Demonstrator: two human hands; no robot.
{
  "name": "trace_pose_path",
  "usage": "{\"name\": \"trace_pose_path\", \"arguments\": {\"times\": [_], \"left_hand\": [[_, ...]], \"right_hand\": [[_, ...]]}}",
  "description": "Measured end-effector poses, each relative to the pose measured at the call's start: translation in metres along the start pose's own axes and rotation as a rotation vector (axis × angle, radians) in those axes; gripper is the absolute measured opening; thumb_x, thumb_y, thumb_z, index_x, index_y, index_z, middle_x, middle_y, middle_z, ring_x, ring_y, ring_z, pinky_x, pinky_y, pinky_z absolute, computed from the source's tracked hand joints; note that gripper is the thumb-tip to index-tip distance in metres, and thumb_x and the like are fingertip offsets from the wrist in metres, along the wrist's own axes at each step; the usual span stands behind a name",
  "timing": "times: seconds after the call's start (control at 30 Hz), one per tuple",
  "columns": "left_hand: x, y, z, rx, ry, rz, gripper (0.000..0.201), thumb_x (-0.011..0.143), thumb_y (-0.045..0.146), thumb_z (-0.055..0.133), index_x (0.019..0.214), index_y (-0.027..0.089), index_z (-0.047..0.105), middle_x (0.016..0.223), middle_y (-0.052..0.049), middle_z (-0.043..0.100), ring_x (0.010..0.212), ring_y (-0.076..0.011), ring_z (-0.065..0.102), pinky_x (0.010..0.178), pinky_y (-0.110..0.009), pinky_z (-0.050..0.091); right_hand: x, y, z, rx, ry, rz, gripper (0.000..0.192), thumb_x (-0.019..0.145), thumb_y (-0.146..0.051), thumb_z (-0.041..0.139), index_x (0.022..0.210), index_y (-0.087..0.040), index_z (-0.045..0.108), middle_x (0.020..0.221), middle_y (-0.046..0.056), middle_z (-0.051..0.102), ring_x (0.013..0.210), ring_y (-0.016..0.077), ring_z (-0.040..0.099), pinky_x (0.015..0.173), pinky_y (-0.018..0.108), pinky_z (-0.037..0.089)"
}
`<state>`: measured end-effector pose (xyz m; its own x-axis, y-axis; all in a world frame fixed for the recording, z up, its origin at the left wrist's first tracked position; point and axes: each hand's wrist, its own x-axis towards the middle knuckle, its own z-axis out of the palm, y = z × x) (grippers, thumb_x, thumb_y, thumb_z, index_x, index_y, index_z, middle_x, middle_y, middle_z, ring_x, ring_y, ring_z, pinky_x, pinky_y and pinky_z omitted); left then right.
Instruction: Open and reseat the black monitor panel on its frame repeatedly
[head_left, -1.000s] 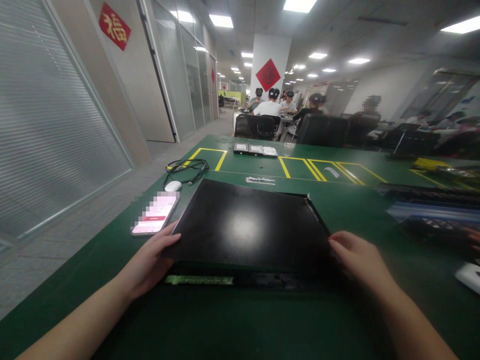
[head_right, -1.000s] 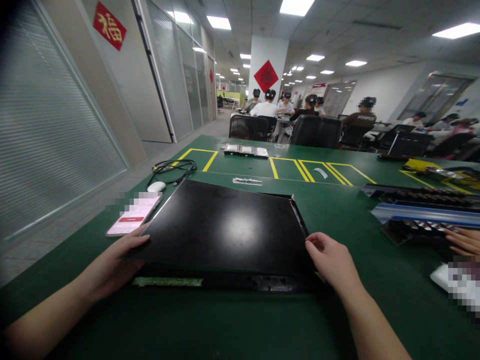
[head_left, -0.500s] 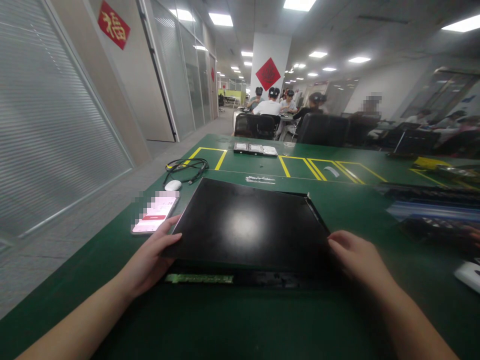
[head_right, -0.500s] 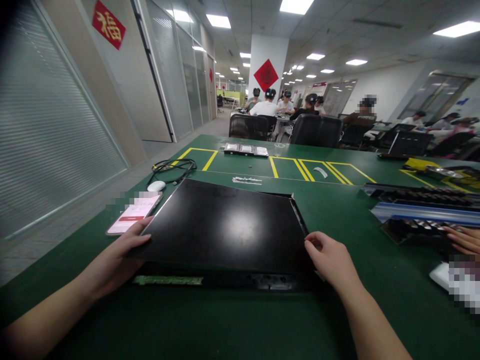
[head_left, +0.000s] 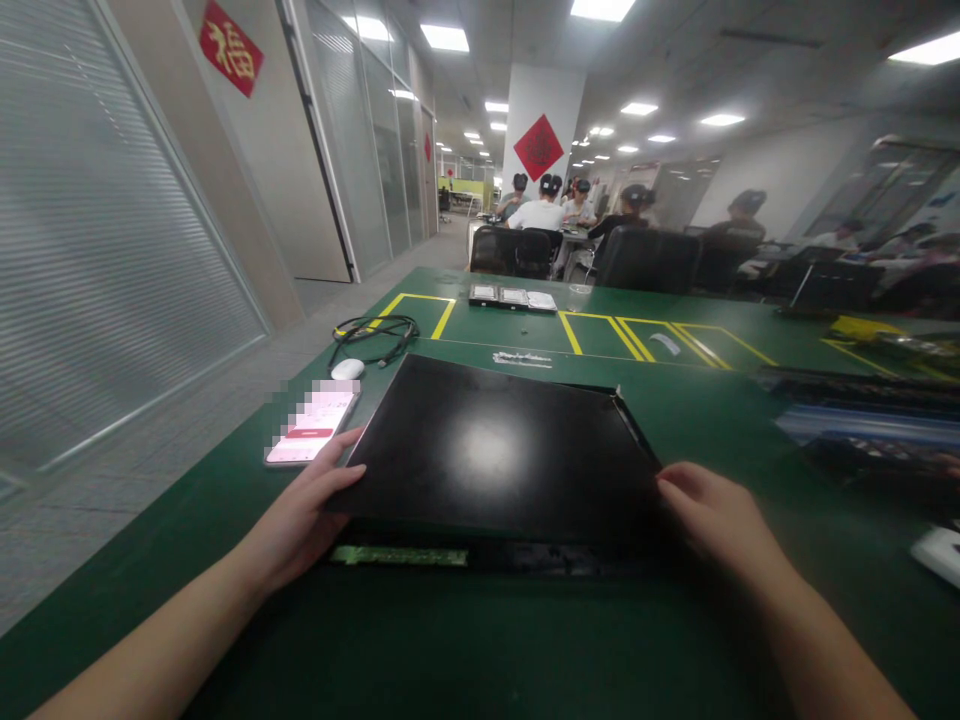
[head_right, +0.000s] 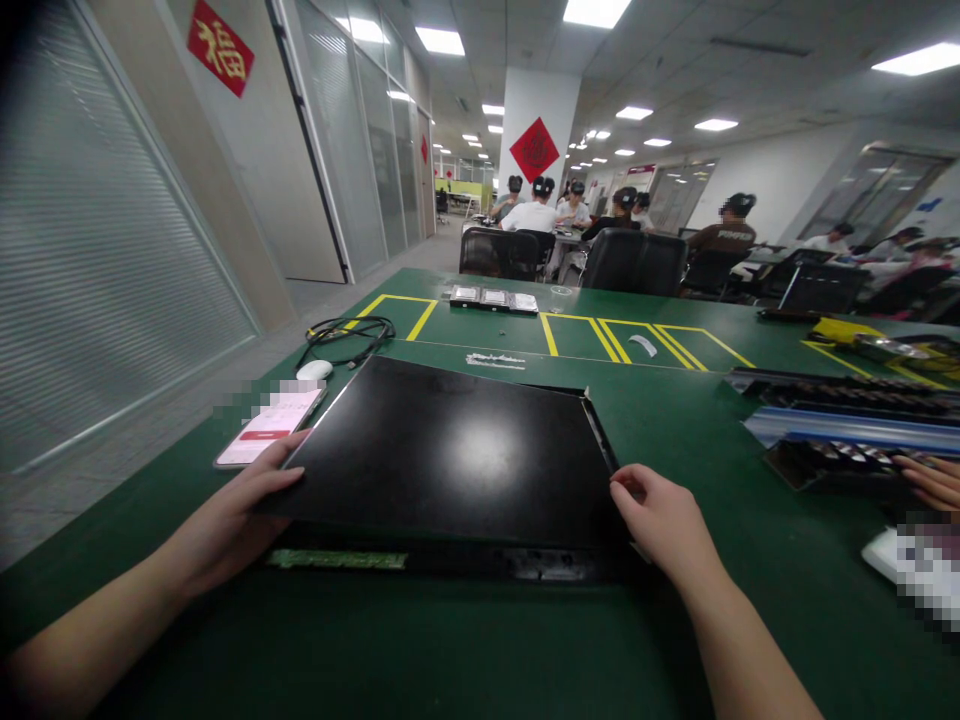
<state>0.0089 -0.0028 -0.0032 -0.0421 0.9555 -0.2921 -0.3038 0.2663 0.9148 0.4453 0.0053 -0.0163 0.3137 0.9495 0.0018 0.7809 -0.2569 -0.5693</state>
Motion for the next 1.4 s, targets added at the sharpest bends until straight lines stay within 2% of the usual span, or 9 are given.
{"name": "trace_pose_path", "arguments": {"times": [0.47, 0.83, 1.03, 1.4], "left_hand": [[0.0, -0.0011, 0.0001, 0.007, -0.011, 0.015, 0.058, 0.076, 0.022, 0.074, 0.131, 0.028, 0.057, 0.107, -0.002, 0.077, 0.091, -0.0252, 0.074, 0.072, -0.03, 0.058], [-0.0001, 0.0012, 0.0036, 0.017, 0.014, -0.011, 0.06, 0.075, 0.024, 0.076, 0.132, 0.029, 0.058, 0.114, -0.002, 0.076, 0.1, -0.0259, 0.072, 0.075, -0.029, 0.058], [0.003, -0.0025, -0.0009, 0.024, -0.009, -0.001, 0.061, 0.076, 0.026, 0.076, 0.134, 0.03, 0.057, 0.123, -0.002, 0.073, 0.108, -0.0265, 0.069, 0.078, -0.029, 0.058], [0.0001, -0.0001, 0.0008, 0.048, 0.005, -0.009, 0.06, 0.076, 0.026, 0.077, 0.133, 0.03, 0.059, 0.123, -0.004, 0.073, 0.105, -0.0271, 0.071, 0.076, -0.03, 0.058]], "right_hand": [[0.0044, 0.0077, 0.0029, -0.03, 0.008, -0.016, 0.032, 0.075, -0.047, 0.054, 0.084, -0.024, 0.073, 0.082, 0.005, 0.077, 0.078, 0.0257, 0.071, 0.066, 0.034, 0.05], [0.0011, 0.001, 0.001, -0.014, 0.021, -0.009, 0.031, 0.073, -0.048, 0.055, 0.081, -0.024, 0.073, 0.08, 0.005, 0.077, 0.077, 0.0255, 0.071, 0.064, 0.033, 0.05], [0.0004, -0.0007, 0.0006, -0.003, 0.006, 0.003, 0.032, 0.073, -0.05, 0.054, 0.081, -0.024, 0.072, 0.082, 0.005, 0.077, 0.08, 0.0262, 0.072, 0.066, 0.034, 0.051], [0.0015, 0.0019, 0.0004, -0.031, 0.028, -0.039, 0.031, 0.074, -0.048, 0.055, 0.08, -0.024, 0.073, 0.082, 0.005, 0.077, 0.079, 0.026, 0.071, 0.067, 0.034, 0.051]]}}
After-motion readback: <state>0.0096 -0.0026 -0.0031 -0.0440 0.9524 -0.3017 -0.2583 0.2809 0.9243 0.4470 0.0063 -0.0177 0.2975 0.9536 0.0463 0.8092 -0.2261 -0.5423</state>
